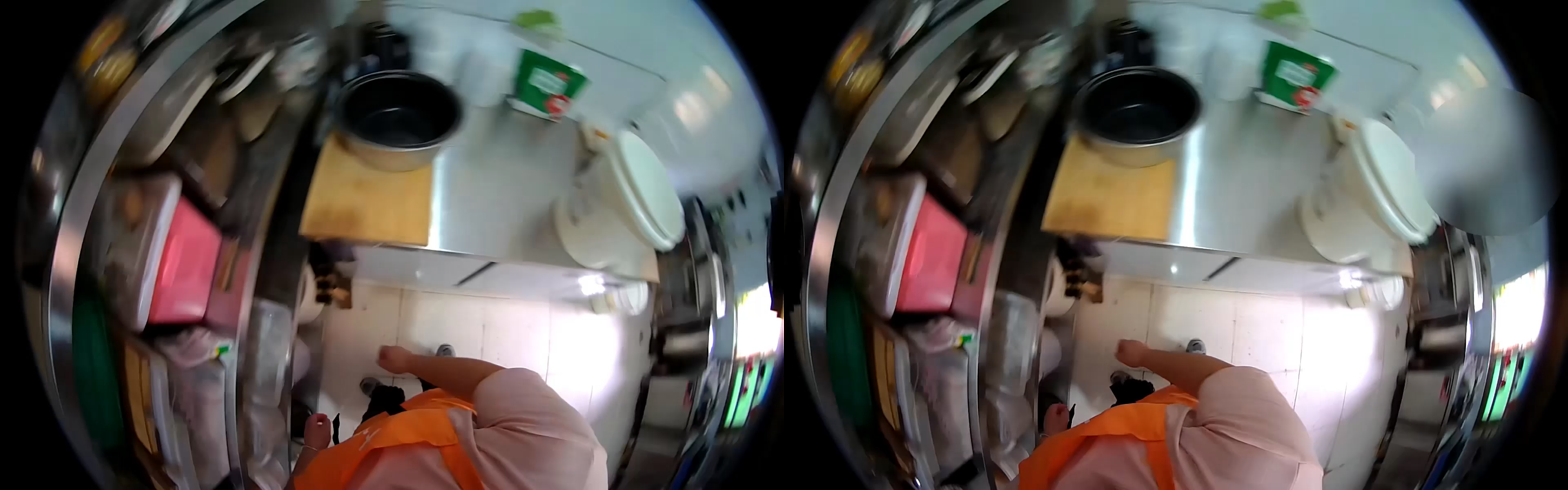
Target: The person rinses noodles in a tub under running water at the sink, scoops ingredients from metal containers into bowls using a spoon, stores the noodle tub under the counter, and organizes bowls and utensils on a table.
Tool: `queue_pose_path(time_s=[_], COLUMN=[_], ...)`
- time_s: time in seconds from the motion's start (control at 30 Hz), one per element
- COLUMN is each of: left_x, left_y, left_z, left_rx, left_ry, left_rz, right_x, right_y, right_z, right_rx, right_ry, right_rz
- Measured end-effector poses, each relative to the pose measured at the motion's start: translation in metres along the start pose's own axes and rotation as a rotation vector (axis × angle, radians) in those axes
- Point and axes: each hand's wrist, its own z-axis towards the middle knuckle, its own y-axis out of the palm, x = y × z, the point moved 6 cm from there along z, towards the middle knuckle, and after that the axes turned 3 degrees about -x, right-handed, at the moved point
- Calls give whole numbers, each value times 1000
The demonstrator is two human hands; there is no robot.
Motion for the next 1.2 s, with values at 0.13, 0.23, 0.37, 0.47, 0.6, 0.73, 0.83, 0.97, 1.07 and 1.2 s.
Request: queue_pose_path(time_s=[0.13,0.23,0.37,0.47,0.6,0.73,0.83,0.97,1.07,1.2], left_x=[154,263,408,546,688,763,822,912,981,1055], left_y=[50,129,260,373,506,629,715,837,932,1047], left_z=[23,41,49,-18,-132,-207,-253,-304,-320,-307], left_rx=[-128,-288,-388,-447,-635,-790,-849,-956,-955,-1022], left_ry=[175,330,537,791,1042,1231,1350,1372,1495,1381], left_rz=[91,230,374,466,558,661,601,517,417,503], right_x=[173,298,448,511,555,577,597,652,721,801], right_y=[-94,-126,-80,-34,9,38,29,-18,-47,-76], right_z=[-166,-324,-498,-607,-697,-738,-756,-796,-834,-893], right_rx=[272,526,764,790,835,1119,1150,1091,1065,936], right_ry=[410,647,894,1033,1000,949,936,955,992,1062], right_rz=[152,439,568,575,911,1207,1373,1384,1297,1345])
